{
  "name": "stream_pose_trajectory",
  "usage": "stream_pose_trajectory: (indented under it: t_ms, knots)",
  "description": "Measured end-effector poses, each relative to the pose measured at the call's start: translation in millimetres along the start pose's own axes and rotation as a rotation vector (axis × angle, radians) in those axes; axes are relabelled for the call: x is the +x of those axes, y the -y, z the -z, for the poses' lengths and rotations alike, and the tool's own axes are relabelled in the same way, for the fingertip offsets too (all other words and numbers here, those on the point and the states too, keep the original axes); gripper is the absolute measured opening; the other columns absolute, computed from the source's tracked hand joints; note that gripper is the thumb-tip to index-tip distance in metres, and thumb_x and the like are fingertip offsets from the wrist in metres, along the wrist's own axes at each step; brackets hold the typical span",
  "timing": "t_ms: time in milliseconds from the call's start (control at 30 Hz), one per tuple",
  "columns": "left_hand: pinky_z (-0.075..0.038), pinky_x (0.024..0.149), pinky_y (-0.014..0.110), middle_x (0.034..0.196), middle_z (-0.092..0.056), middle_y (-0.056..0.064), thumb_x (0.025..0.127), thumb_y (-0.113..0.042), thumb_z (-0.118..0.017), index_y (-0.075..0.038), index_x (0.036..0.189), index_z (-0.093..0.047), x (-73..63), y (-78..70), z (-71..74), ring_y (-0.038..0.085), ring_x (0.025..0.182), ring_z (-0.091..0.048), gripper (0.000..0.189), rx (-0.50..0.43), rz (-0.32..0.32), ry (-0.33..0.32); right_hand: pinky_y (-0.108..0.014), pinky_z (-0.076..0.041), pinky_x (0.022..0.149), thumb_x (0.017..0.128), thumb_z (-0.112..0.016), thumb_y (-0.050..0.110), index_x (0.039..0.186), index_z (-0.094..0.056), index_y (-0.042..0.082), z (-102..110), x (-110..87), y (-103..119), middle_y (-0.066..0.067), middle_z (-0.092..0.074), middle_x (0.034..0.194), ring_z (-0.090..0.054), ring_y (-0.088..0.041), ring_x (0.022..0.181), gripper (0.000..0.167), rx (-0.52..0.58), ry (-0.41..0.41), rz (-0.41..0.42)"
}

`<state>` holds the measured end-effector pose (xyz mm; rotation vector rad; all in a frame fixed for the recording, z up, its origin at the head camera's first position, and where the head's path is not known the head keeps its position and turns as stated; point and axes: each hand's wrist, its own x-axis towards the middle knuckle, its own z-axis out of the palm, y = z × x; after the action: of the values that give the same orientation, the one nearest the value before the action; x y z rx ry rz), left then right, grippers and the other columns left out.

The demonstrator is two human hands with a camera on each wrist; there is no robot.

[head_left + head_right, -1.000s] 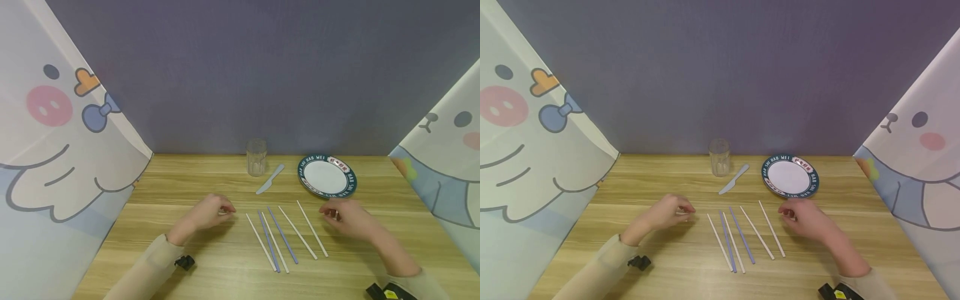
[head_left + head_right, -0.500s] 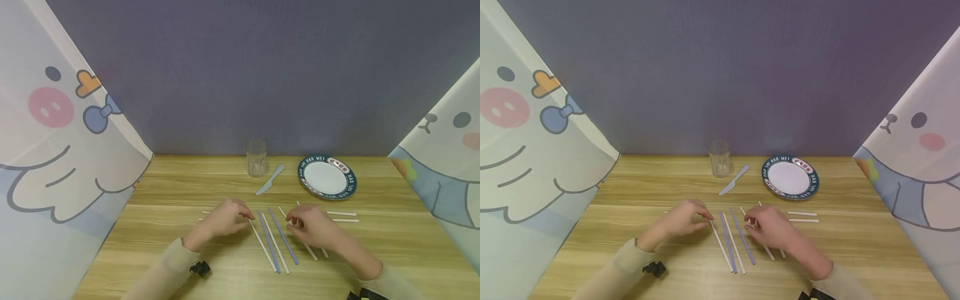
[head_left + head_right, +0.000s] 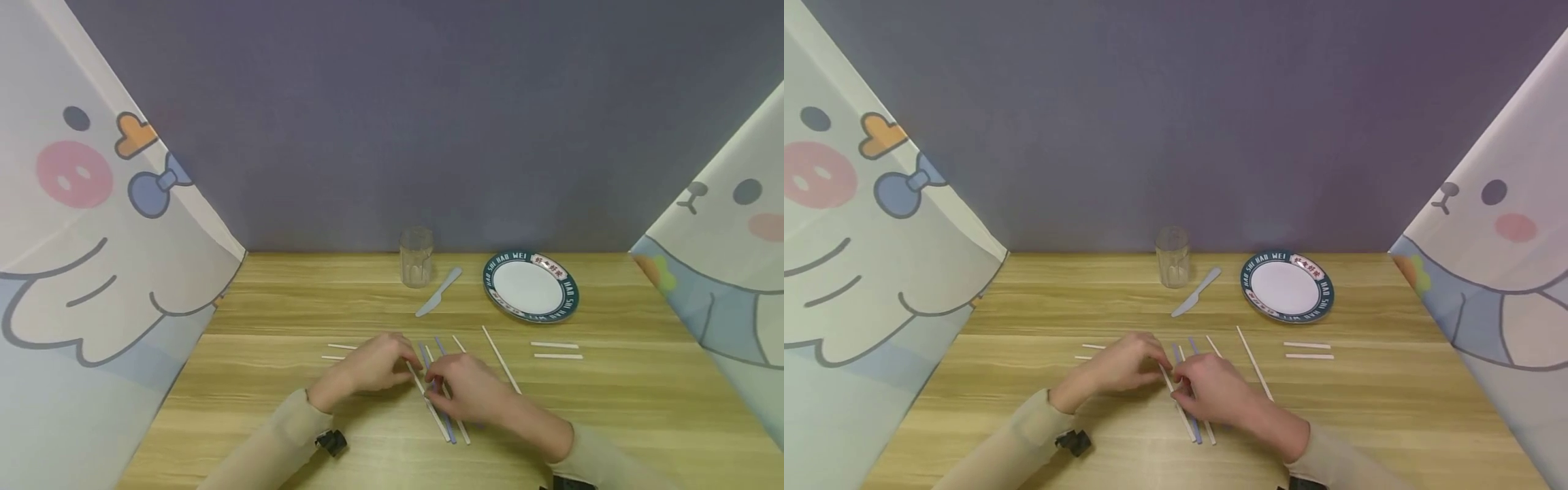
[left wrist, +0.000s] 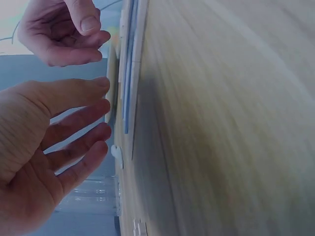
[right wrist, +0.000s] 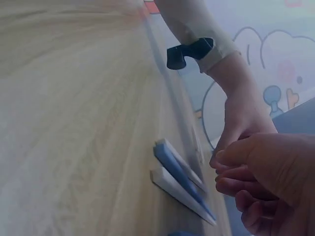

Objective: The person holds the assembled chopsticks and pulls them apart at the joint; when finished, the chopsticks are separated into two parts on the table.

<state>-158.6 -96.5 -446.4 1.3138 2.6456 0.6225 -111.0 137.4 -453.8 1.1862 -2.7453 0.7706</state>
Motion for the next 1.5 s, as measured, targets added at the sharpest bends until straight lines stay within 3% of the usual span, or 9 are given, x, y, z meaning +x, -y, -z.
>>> stream_pose_trajectory:
  t_ms: [200,433,633,800,1000,1133,1233,1367,1500]
  knots:
    - [-0.057,0.092,0.023,0.099,-0.079,-0.006,0.09,-0.014,-0.085,-0.017,0.099,-0.085,6.2,1.6,-5.5,0.009,0.097,-0.067,0.009,0.063,0.001,0.044,-0.01,-0.044,0.055,0.086,-0.088,0.021,0.083,-0.072,0.014,-9.7,2.1,-0.5,0.013,-0.064,0.069,-0.047,0.01,0.061,0.018,0.063,0.07,-0.085]
    - [-0.055,0.087,0.016,0.092,-0.075,-0.01,0.088,-0.011,-0.085,-0.019,0.089,-0.085,8.1,7.1,-11.7,0.004,0.092,-0.065,0.008,0.109,-0.001,0.099,-0.007,-0.037,0.051,0.085,-0.089,0.025,0.077,-0.069,0.016,-19.5,3.3,2.6,0.02,-0.054,0.058,-0.04,0.013,0.054,0.024,-0.013,0.047,-0.072]
    - [-0.052,0.087,0.02,0.087,-0.073,-0.013,0.089,-0.013,-0.083,-0.021,0.086,-0.081,4.2,7.9,-8.6,0.004,0.091,-0.058,0.009,0.097,-0.035,0.107,-0.009,-0.036,0.048,0.088,-0.082,0.018,0.075,-0.068,0.016,-22.0,5.4,5.4,0.019,-0.051,0.057,-0.038,0.011,0.051,0.019,0.0,0.071,-0.112]
    - [-0.052,0.092,0.022,0.089,-0.072,-0.014,0.093,-0.012,-0.077,-0.021,0.091,-0.074,-1.2,5.7,0.7,0.0,0.089,-0.058,0.01,0.017,-0.041,0.096,-0.011,-0.032,0.044,0.086,-0.076,0.012,0.074,-0.063,0.019,-9.4,6.7,7.9,0.017,-0.048,0.058,-0.036,0.01,0.051,0.019,0.06,0.024,-0.102]
    - [-0.052,0.069,0.013,0.097,-0.076,0.003,0.103,-0.006,-0.065,-0.011,0.106,-0.068,3.5,-8.0,18.7,-0.002,0.071,-0.057,0.006,-0.109,-0.086,-0.07,-0.014,-0.031,0.046,0.096,-0.068,0.009,0.085,-0.056,0.018,29.3,12.0,6.5,0.012,-0.045,0.066,-0.036,0.003,0.055,0.018,-0.054,-0.017,-0.106]
    - [-0.055,0.068,0.012,0.099,-0.078,0.006,0.103,-0.006,-0.067,-0.006,0.107,-0.068,10.7,-19.1,24.6,0.005,0.074,-0.069,0.004,-0.033,-0.138,-0.247,-0.013,-0.029,0.046,0.105,-0.062,0.011,0.096,-0.058,0.013,53.5,15.9,5.1,0.011,-0.043,0.064,-0.035,0.002,0.053,0.01,-0.139,-0.032,-0.074]
    - [-0.059,0.073,0.014,0.098,-0.08,0.005,0.102,-0.01,-0.072,-0.007,0.104,-0.069,13.1,-27.9,28.1,0.013,0.088,-0.078,0.004,0.029,-0.16,-0.337,-0.013,-0.031,0.048,0.107,-0.061,0.013,0.092,-0.059,0.015,66.1,17.0,3.4,0.013,-0.043,0.066,-0.034,0.004,0.054,0.015,-0.127,-0.035,-0.01]
    - [-0.056,0.069,0.012,0.091,-0.079,0.003,0.1,-0.009,-0.074,-0.008,0.097,-0.068,12.9,-35.3,31.6,0.01,0.082,-0.076,0.007,0.076,-0.186,-0.383,-0.014,-0.033,0.05,0.107,-0.063,0.015,0.083,-0.054,0.02,76.0,16.8,0.5,0.015,-0.039,0.067,-0.032,0.005,0.056,0.026,-0.116,-0.035,0.085]
    - [-0.051,0.065,0.009,0.087,-0.076,0.002,0.1,-0.007,-0.074,-0.009,0.093,-0.067,10.6,-38.6,33.7,0.005,0.072,-0.067,0.01,0.088,-0.193,-0.39,-0.013,-0.03,0.051,0.106,-0.065,0.017,0.081,-0.053,0.021,77.9,16.3,-2.2,0.017,-0.035,0.066,-0.029,0.006,0.056,0.028,-0.14,-0.051,0.115]
